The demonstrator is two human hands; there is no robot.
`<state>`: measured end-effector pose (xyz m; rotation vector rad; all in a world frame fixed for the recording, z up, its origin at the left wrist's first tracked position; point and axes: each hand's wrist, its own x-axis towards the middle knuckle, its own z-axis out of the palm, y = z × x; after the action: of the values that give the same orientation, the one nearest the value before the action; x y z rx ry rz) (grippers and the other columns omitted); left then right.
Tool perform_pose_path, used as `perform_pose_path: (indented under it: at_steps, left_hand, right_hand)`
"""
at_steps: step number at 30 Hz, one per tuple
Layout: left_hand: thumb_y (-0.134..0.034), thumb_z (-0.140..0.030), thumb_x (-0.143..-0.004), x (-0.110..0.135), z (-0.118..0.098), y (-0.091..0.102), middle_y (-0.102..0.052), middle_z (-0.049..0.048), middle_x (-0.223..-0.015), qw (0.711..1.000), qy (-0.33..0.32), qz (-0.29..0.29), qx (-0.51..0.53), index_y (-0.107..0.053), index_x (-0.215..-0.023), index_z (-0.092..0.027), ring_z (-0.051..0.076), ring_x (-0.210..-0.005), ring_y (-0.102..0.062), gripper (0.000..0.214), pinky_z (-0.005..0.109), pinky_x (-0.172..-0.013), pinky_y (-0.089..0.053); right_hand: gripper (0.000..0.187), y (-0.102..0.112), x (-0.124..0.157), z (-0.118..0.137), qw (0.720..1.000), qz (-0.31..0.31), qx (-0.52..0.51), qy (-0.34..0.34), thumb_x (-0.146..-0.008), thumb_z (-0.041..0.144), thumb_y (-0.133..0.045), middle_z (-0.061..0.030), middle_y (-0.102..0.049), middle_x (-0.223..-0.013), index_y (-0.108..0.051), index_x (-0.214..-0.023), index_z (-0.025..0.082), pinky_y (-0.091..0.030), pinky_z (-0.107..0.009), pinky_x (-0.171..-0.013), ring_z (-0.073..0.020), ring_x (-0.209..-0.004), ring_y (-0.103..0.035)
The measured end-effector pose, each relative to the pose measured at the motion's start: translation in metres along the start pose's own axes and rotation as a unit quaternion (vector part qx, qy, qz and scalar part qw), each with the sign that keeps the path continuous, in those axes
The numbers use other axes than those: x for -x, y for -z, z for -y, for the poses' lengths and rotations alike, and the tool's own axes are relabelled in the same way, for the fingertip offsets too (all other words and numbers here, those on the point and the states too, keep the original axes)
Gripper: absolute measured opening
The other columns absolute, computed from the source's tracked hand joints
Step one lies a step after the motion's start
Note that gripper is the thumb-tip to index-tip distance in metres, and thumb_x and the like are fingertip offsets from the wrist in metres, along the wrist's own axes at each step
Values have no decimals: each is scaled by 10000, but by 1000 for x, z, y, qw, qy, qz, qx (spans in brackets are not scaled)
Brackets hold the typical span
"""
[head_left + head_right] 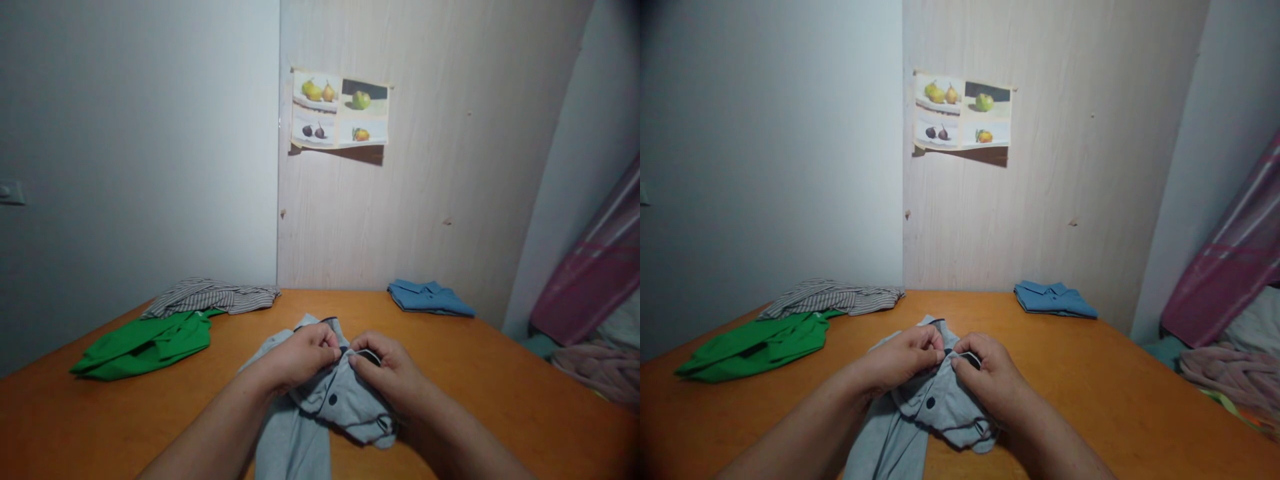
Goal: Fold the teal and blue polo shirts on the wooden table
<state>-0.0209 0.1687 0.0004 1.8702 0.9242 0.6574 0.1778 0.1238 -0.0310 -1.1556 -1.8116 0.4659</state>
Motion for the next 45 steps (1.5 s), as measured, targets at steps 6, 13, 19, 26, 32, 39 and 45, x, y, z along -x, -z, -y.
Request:
perform_pose_path:
  at_steps: [6, 13, 19, 26, 32, 39, 45]
  left_hand:
    - [-593, -230, -768, -2, 2, -2, -535, -40, -661, 1000, -13, 6, 0, -553, -811, -177, 85, -557, -436, 79, 201, -490, -285]
    - [-623, -208, -716, -6, 1, -15, -479, -54, -641, 999, -24, -32, 17, -593, -823, -159, 75, -549, -403, 122, 195, -486, -257]
    - [-640, -193, -665, -8, 5, -20, -499, -49, -660, 997, -29, -49, 53, -577, -800, -159, 77, -566, -415, 153, 198, -511, -264]
    - [-624, -212, -724, -5, 0, -19, -494, -52, -686, 997, -23, -35, 68, -545, -832, -165, 77, -573, -407, 142, 200, -508, -275]
    - [-608, -273, -781, 1, -10, -16, -481, -60, -688, 999, -26, -18, 27, -526, -825, -182, 78, -579, -414, 130, 188, -502, -297]
    - [-610, -266, -777, 2, -11, -16, -467, -64, -667, 999, -33, -12, 11, -537, -807, -180, 76, -574, -397, 116, 186, -497, -280]
    - [-604, -218, -742, 4, -13, -19, -498, -56, -676, 997, -23, -17, 71, -542, -811, -176, 79, -587, -420, 102, 187, -523, -287]
  right_hand:
    - [70, -1, -1, 1, 1000, -10, 3, -5, -819, 250, -629, -5, -632, -763, -666, -828, 192, -407, -269, -652, -160, -711, -551]
    - [98, -1, -1, 2, 1000, 2, 4, -5, -836, 269, -631, -4, -636, -762, -685, -833, 187, -404, -267, -653, -156, -710, -552]
    - [93, -3, -1, 0, 1000, -4, -3, -17, -848, 265, -627, 3, -645, -774, -689, -858, 196, -397, -257, -647, -154, -723, -560]
    - [97, -4, 0, 1, 997, -13, -43, -60, -846, 285, -629, 16, -606, -745, -662, -855, 195, -373, -246, -604, -144, -693, -527]
    - [155, -4, 0, 7, 987, -21, -122, -105, -795, 295, -670, 34, -560, -734, -599, -893, 198, -354, -236, -574, -133, -668, -490]
    - [166, -1, -3, 4, 978, -1, -173, -120, -759, 275, -681, 11, -611, -809, -634, -885, 178, -377, -248, -634, -133, -712, -512]
    - [194, -1, -5, 2, 957, 17, -242, -156, -741, 256, -662, 40, -557, -732, -600, -910, 182, -326, -234, -559, -106, -613, -449]
